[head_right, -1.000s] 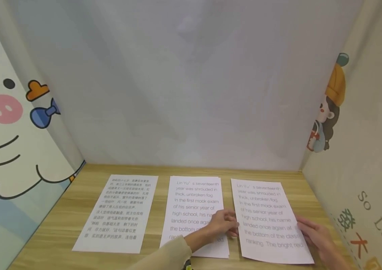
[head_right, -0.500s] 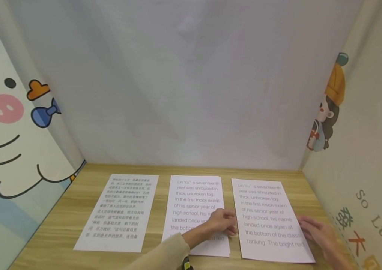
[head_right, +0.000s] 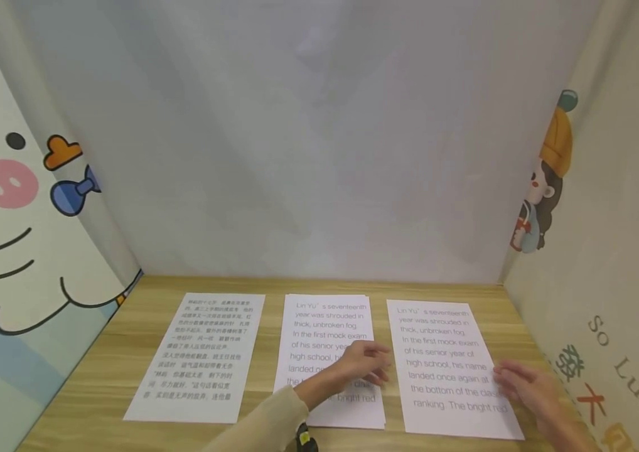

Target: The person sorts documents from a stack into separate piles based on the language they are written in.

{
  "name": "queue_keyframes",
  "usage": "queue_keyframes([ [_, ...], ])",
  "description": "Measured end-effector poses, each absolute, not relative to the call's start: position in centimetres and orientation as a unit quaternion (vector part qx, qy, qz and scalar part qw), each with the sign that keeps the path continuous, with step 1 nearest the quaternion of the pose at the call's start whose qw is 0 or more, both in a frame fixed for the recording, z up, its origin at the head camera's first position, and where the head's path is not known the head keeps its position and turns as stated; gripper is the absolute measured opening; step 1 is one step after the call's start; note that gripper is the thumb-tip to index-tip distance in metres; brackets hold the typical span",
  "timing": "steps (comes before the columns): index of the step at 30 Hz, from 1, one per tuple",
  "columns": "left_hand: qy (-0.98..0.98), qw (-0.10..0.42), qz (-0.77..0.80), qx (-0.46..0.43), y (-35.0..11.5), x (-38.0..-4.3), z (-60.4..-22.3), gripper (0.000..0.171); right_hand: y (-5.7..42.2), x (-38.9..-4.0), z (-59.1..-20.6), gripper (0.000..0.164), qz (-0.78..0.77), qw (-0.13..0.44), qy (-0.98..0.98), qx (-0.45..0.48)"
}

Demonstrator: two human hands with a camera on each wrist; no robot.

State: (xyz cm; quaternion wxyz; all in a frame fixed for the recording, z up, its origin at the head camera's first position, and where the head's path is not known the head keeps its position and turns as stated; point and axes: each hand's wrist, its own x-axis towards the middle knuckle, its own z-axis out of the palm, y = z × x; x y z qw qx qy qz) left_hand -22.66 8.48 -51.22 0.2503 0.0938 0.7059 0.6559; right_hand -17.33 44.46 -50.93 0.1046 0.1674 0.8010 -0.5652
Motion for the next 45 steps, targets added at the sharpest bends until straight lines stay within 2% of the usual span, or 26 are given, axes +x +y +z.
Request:
queue_keyframes([
  [5,0.714,0.24,0.652,0.09,7.0,-23.2,-51.4,0.033,43.0,-17.8,-51.1,0.053,-0.586,0.112,0.787,0.159],
  [11,0.723,0.222,0.652,0.059,4.3,-24.0,-52.3,0.03,40.8,-18.3,-51.0,0.059,-0.59,0.121,0.786,0.141],
  [24,0.756,0.192,0.624,0.036,-5.0,-26.0,-53.8,0.032,35.9,-19.9,-51.5,0.059,-0.617,0.162,0.767,0.067],
  [34,0.768,0.185,0.613,0.017,-10.1,-24.1,-53.6,0.041,32.2,-21.1,-51.6,0.061,-0.633,0.214,0.744,-0.009],
  [45,0.796,0.162,0.584,0.004,-12.1,-22.3,-53.2,0.045,29.6,-21.7,-51.7,0.063,-0.622,0.243,0.742,-0.053],
])
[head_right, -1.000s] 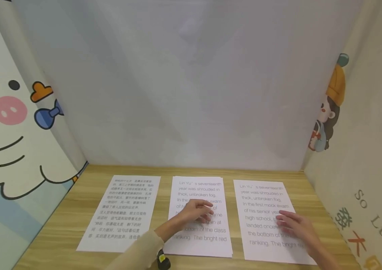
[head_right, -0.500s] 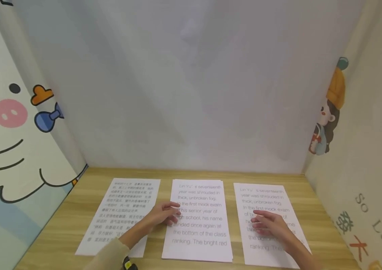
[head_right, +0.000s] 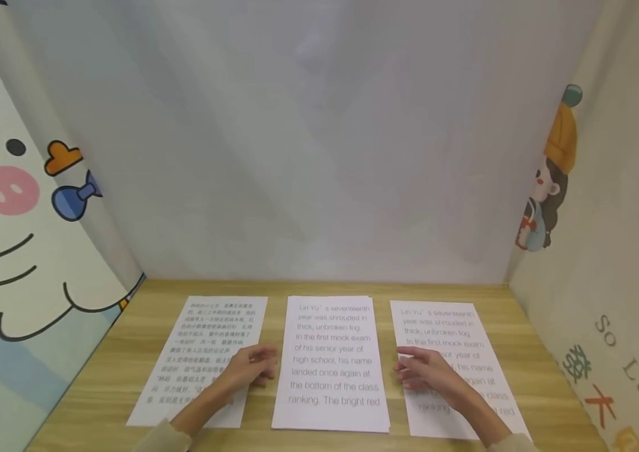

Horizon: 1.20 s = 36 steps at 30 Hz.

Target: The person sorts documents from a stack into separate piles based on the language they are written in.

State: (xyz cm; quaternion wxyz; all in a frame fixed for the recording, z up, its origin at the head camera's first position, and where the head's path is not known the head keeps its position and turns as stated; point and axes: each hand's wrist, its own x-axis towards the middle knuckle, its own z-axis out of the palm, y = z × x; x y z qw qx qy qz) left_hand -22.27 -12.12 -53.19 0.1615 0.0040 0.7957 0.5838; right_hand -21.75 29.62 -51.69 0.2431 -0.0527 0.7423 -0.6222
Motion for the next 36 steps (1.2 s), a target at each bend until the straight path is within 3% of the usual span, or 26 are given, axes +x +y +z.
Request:
queue_keyframes([
  [15,0.826,0.16,0.539,0.031,-10.4,-22.0,-53.3,0.055,27.7,-21.9,-51.6,0.068,-0.616,0.267,0.738,-0.067],
  [36,0.831,0.159,0.533,0.021,-10.0,-21.9,-53.4,0.049,26.1,-21.3,-51.8,0.068,-0.629,0.307,0.712,-0.062],
])
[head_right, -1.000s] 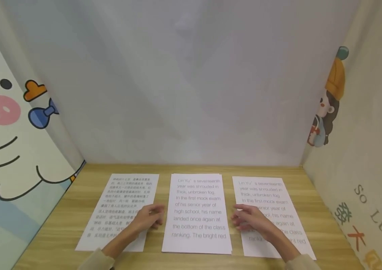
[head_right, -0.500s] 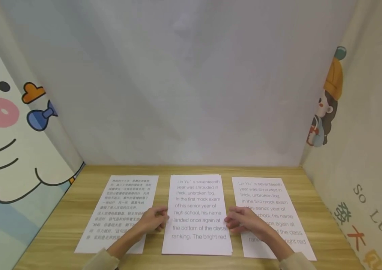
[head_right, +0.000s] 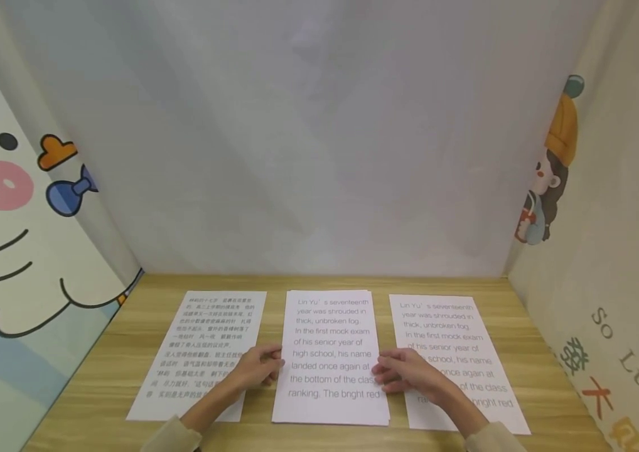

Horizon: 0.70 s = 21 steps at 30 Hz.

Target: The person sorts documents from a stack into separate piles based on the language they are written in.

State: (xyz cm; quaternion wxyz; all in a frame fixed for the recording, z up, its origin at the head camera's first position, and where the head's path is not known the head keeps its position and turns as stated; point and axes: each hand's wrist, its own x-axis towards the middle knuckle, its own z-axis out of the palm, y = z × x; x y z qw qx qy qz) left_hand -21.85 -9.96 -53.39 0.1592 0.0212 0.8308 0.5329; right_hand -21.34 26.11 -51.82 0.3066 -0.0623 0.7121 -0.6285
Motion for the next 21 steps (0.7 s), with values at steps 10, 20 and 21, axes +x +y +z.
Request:
queue_keyframes([
  [10,0.828,0.162,0.536,0.016,-10.0,-21.8,-53.5,0.05,25.4,-21.3,-51.9,0.072,-0.624,0.287,0.724,-0.063],
  [20,0.829,0.161,0.535,0.013,-9.9,-21.8,-53.3,0.054,24.9,-21.2,-52.0,0.076,-0.624,0.292,0.723,-0.057],
  [21,0.829,0.16,0.535,0.012,-9.9,-21.9,-53.4,0.054,24.9,-21.2,-52.0,0.077,-0.623,0.292,0.724,-0.058],
])
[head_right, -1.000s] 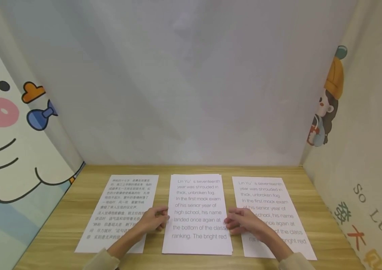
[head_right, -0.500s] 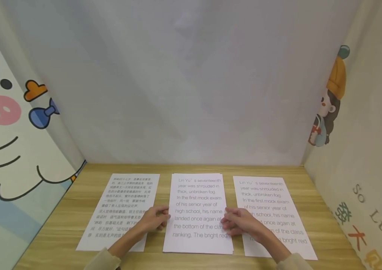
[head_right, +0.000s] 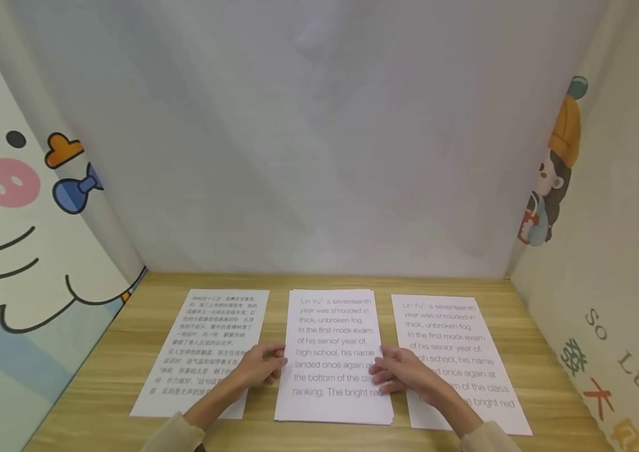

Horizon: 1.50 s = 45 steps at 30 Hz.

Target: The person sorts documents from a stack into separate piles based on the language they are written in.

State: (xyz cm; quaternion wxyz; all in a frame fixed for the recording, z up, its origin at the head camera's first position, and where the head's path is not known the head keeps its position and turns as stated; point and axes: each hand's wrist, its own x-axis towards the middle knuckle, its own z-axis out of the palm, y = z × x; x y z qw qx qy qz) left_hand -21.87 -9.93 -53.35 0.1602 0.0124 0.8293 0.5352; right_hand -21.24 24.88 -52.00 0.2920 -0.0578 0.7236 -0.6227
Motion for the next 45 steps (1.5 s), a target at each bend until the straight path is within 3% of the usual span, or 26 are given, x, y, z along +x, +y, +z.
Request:
queue_keyframes([
  [19,0.795,0.131,0.592,-0.008,-9.9,-22.1,-53.1,0.047,24.8,-21.5,-51.6,0.075,-0.618,0.281,0.731,-0.063],
  [26,0.781,0.151,0.605,-0.032,-10.1,-22.3,-53.5,0.058,24.3,-21.6,-51.8,0.06,-0.596,0.214,0.774,-0.014],
  [30,0.779,0.157,0.606,-0.036,-10.1,-22.3,-53.8,0.063,23.9,-21.6,-52.1,0.061,-0.611,0.191,0.768,0.001],
  [37,0.775,0.171,0.608,-0.025,-10.1,-22.0,-54.0,0.059,23.8,-21.4,-52.6,0.074,-0.654,0.214,0.726,0.0],
  [45,0.783,0.168,0.599,-0.019,-10.0,-21.6,-53.6,0.06,24.0,-21.4,-52.6,0.073,-0.642,0.227,0.732,-0.007],
])
